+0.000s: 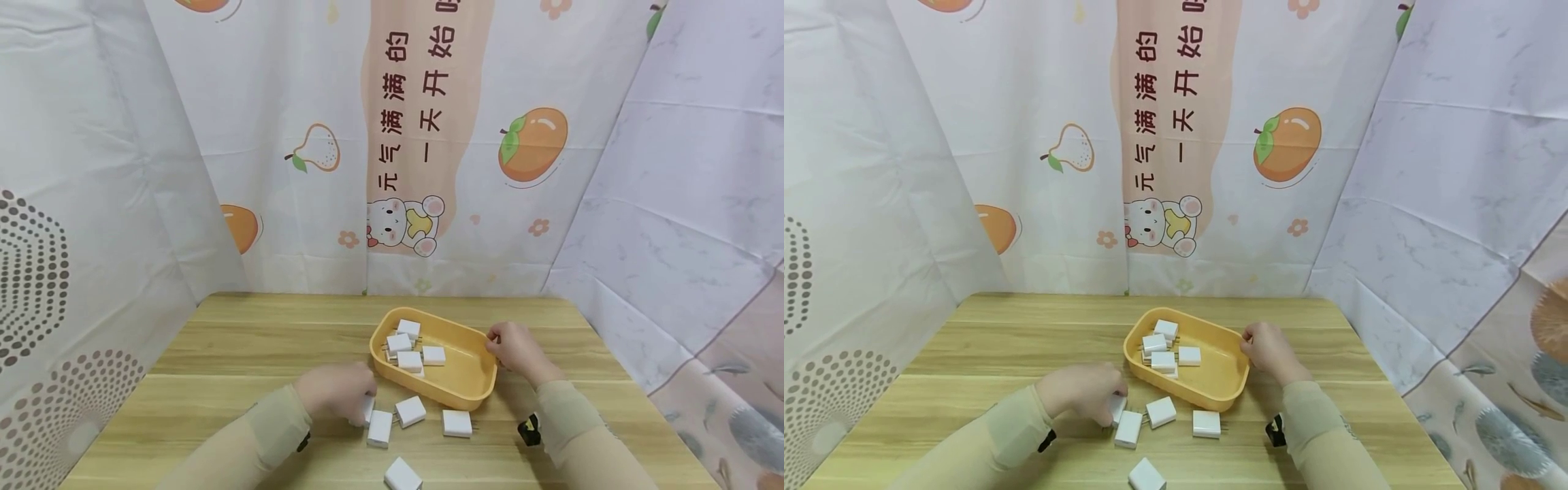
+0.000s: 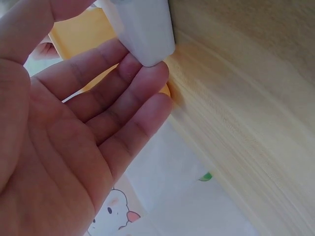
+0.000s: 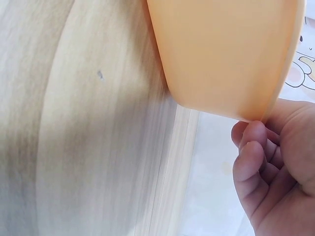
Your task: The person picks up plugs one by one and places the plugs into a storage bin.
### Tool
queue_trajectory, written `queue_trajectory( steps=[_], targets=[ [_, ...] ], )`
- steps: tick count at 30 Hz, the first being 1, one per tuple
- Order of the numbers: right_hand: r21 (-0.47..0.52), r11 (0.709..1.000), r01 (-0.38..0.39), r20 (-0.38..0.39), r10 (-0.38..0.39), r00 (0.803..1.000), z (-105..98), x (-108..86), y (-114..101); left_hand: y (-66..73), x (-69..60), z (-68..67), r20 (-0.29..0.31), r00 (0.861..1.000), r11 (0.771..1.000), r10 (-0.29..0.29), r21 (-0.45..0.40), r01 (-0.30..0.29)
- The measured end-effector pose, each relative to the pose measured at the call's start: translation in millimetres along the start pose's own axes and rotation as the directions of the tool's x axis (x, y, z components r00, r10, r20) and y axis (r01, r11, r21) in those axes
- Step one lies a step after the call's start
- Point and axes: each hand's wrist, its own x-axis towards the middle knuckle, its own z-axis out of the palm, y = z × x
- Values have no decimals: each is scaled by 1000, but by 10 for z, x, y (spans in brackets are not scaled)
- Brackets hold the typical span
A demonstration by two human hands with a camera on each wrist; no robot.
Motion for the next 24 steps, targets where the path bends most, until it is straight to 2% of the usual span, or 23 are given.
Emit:
queue_trajectory(
  steps=[6, 13, 20, 24],
  targets=[
    [-2, 1000, 3, -4, -3, 1000, -7, 1, -5, -56, -8, -53, -33, 999, 999, 26, -37, -28],
    [4, 1000, -8, 5, 8, 1000, -3, -5, -10, -102, -51, -179, -92, 993, 992, 68, -96, -77],
    [2, 1000, 11, 0, -11, 1000, -5, -11, -5, -138, -81, -283, -212, 970, 985, 119, -101, -143],
    [10, 1000, 4, 1, -4, 1000, -3, -8, -6, -146, -124, -358, -241, 965, 984, 104, -119, -136]
  ],
)
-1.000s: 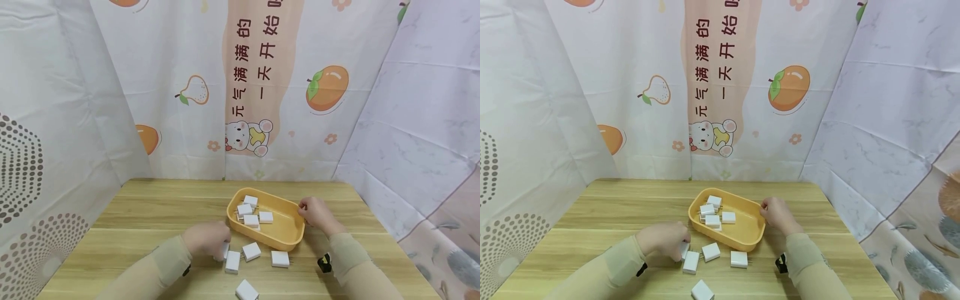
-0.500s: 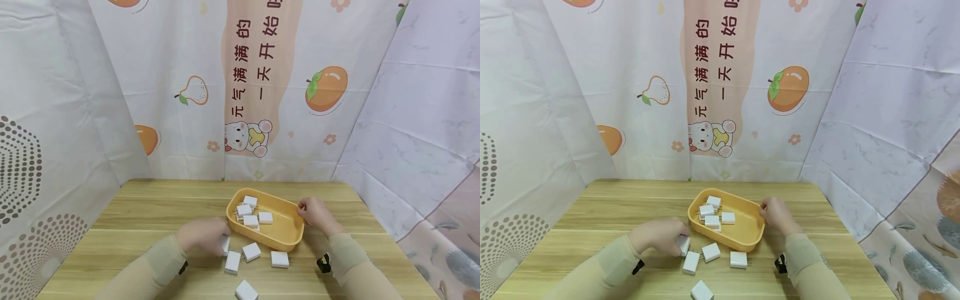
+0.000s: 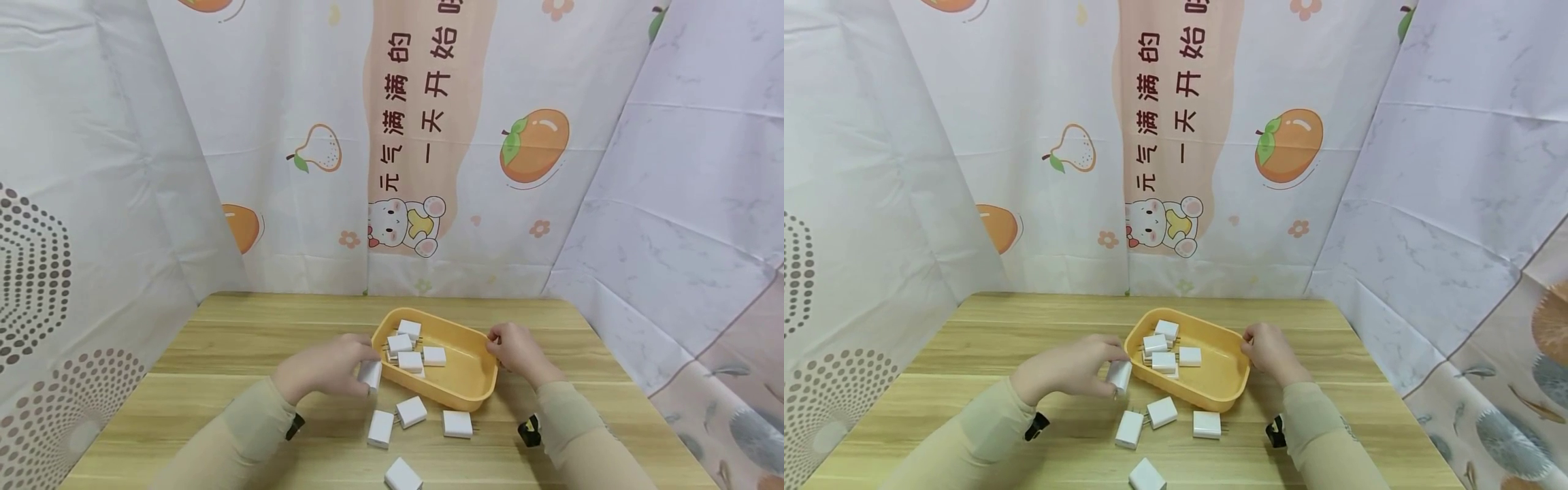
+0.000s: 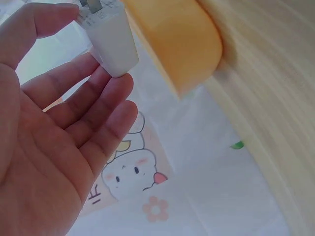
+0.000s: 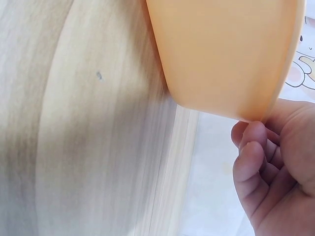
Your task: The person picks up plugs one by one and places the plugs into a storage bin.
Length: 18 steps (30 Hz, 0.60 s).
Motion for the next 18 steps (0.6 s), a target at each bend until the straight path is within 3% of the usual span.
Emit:
queue_trajectory(
  steps=[8, 18],
  targets=[
    [-5, 1000, 10, -8, -10, 1000, -2, -2, 9, 25, -26, -83, -7, 1000, 999, -22, 25, 22],
    [0, 1000, 12, -5, -12, 1000, -5, -3, 6, 42, 14, -75, -15, 1000, 999, 12, 30, -11]
  ],
)
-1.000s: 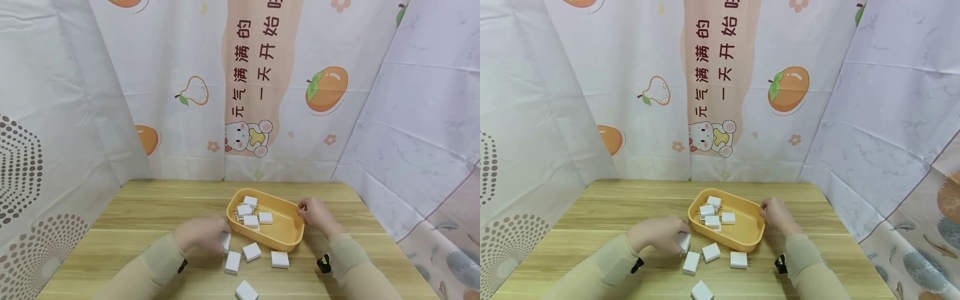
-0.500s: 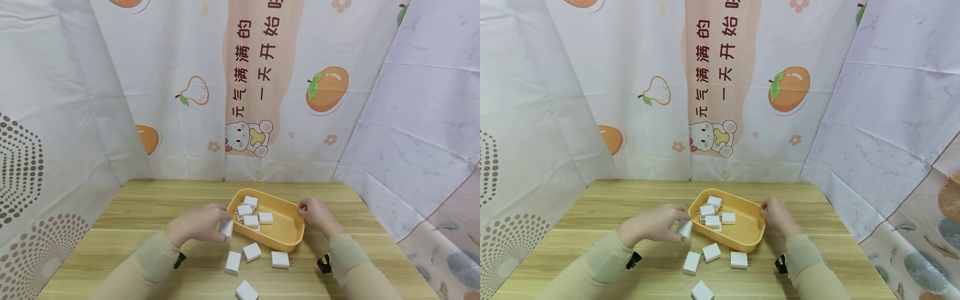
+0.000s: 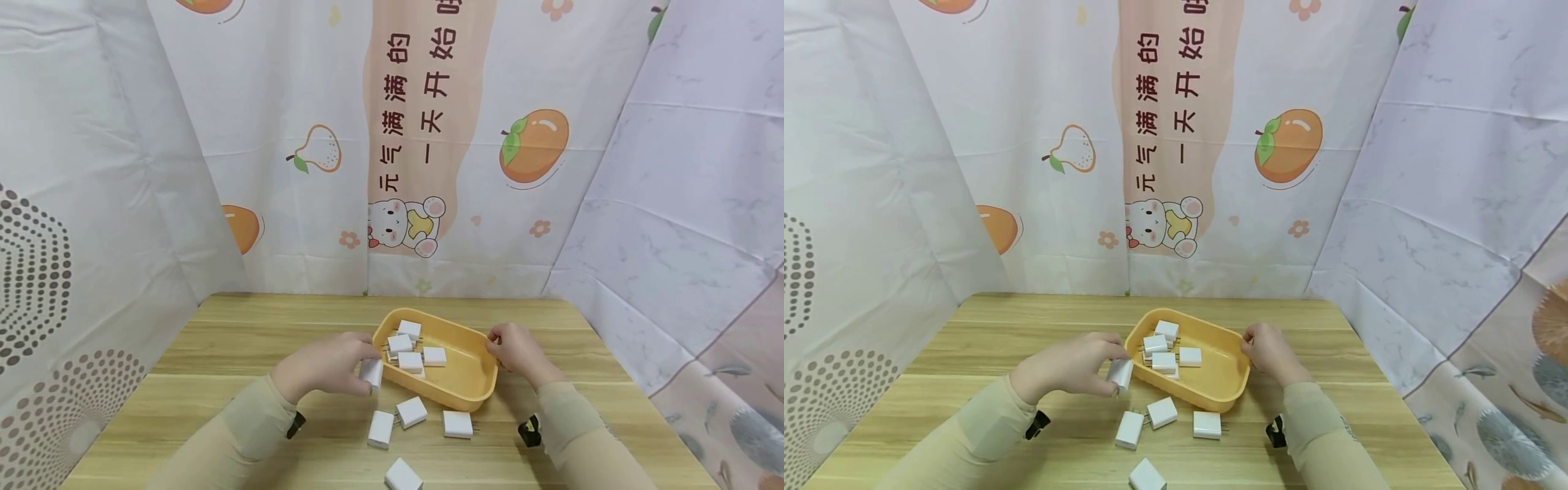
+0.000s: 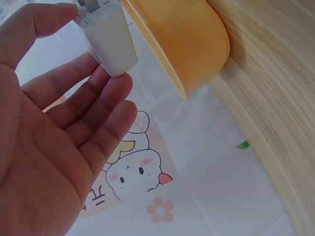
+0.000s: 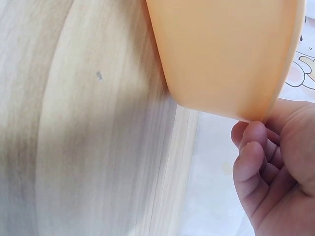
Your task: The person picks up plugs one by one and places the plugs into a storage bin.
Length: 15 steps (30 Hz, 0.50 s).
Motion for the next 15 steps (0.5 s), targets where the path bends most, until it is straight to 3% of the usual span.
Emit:
queue_trajectory(
  steps=[8, 15],
  targets=[
    [-8, 1000, -13, 12, 13, 1000, 4, 3, -12, 34, 117, 11, -28, 999, 999, 45, 19, -45],
    [-14, 1000, -11, 7, 11, 1000, 4, 5, -5, 113, 290, -17, -38, 998, 999, 44, 27, -43]
  ],
)
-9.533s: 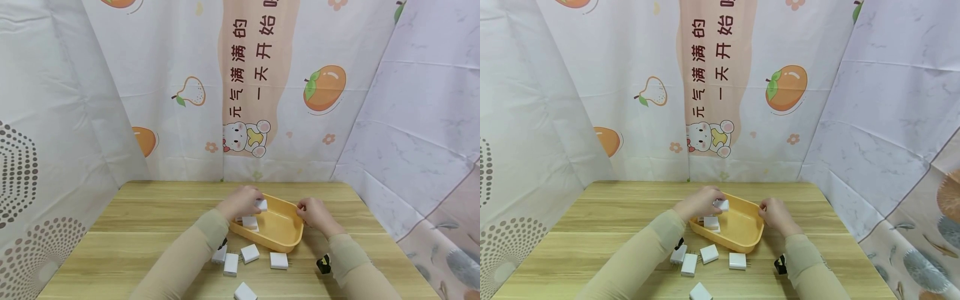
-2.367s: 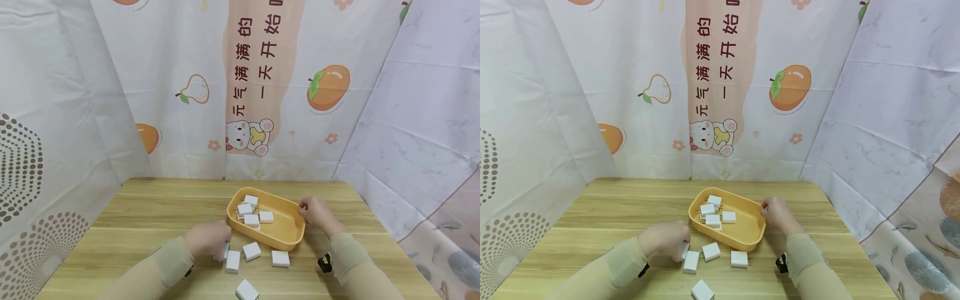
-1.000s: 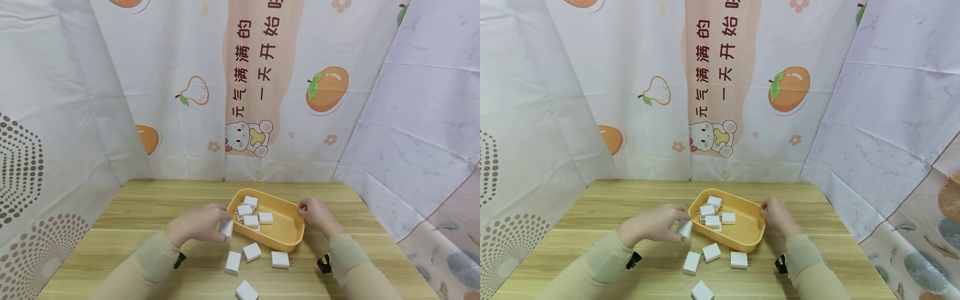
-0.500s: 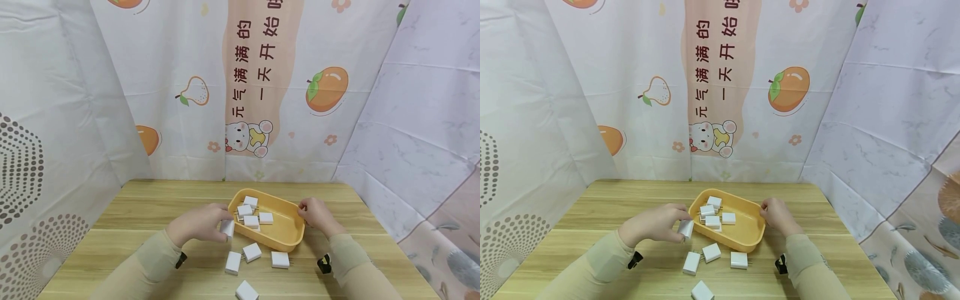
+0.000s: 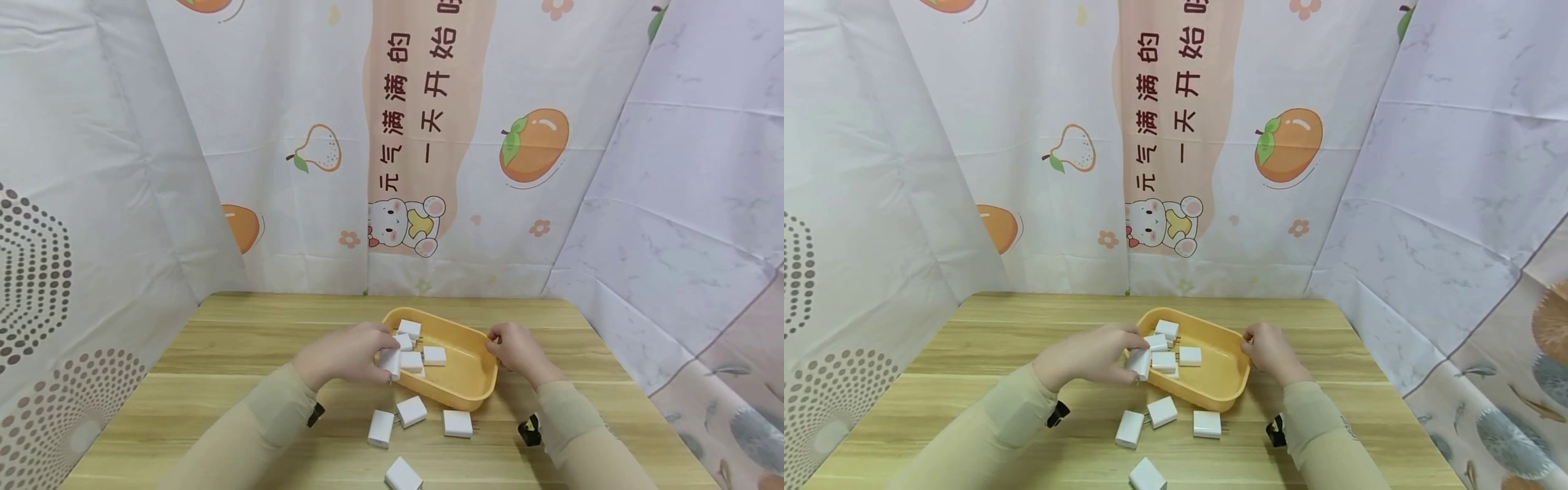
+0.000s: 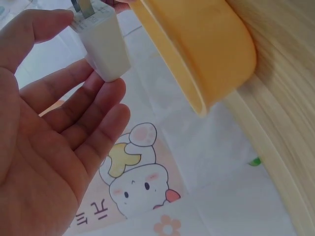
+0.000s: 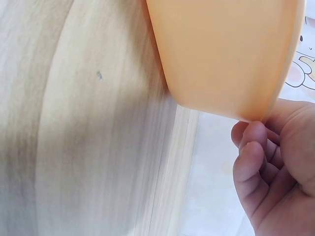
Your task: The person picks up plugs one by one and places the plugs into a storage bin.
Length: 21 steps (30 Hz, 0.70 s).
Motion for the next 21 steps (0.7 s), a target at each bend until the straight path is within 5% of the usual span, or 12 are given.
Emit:
queue_trajectory(
  steps=[21],
  targets=[
    [5, 1000, 4, 2, -4, 1000, -1, 5, 9, 159, 581, 192, -5, 1000, 998, 20, 63, -20]
  ],
)
